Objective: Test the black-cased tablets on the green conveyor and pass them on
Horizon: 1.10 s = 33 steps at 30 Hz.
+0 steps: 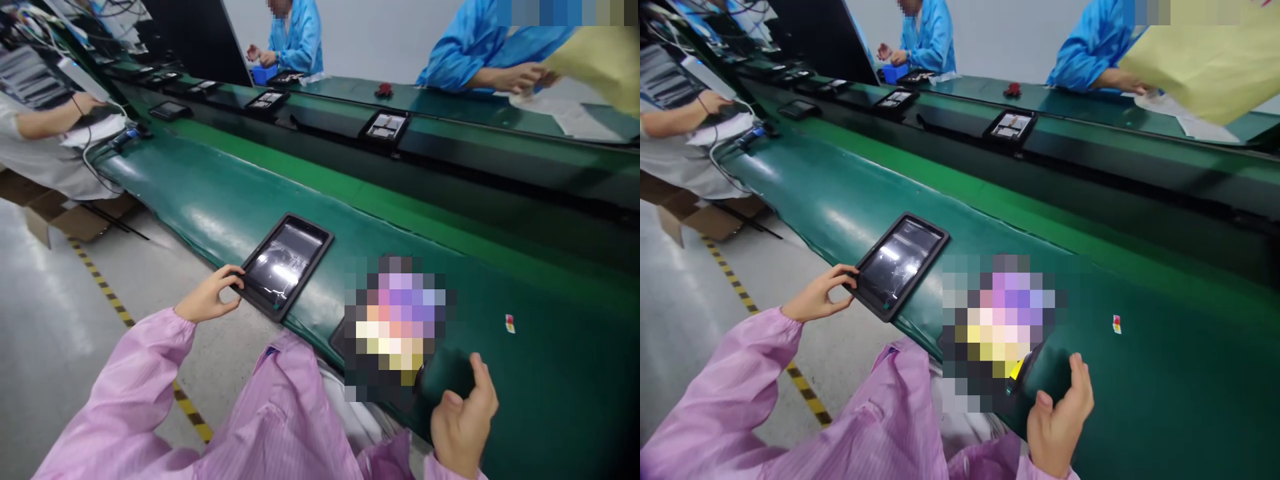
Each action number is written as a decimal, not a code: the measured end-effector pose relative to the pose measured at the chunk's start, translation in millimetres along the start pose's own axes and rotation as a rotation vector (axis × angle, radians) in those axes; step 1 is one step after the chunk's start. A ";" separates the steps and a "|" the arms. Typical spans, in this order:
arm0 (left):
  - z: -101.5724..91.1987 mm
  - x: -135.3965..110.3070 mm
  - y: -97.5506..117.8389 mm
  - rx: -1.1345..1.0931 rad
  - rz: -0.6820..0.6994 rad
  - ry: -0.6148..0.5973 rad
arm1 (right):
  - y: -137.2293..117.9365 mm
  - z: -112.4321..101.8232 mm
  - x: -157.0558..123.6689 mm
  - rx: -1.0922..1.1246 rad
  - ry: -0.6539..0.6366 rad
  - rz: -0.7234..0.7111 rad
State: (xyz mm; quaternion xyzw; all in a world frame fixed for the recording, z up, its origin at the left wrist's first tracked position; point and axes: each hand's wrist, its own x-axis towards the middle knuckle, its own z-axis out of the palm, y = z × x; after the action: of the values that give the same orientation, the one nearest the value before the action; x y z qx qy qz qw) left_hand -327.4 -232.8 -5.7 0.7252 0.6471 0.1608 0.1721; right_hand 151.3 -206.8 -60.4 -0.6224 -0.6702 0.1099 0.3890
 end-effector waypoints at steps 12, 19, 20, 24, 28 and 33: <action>13.3 9.8 -1.3 0.165 0.037 0.050 | 3.9 5.4 -2.7 0.030 0.029 -0.040; 51.0 36.9 72.1 0.155 0.126 0.215 | -9.4 -2.6 11.2 -0.075 -0.088 -0.095; 60.6 43.0 91.9 0.086 0.184 0.201 | -13.8 -3.6 19.0 -0.097 -0.118 -0.108; 110.9 67.4 157.5 -0.087 0.319 -0.035 | -28.7 -4.8 54.1 -0.167 -0.212 -0.111; 152.8 71.8 189.3 -0.144 0.265 -0.050 | -22.0 -2.4 61.6 -0.149 -0.271 0.122; 173.8 53.8 224.1 -0.109 0.142 0.133 | -2.1 -2.5 50.5 -0.154 -0.323 0.108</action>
State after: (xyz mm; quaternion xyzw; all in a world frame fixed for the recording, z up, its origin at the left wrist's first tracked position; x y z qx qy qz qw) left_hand -44.3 -209.8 -57.0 0.7465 0.5942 0.2552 0.1562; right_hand 155.3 -161.6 -37.9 -0.6598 -0.6958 0.1775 0.2213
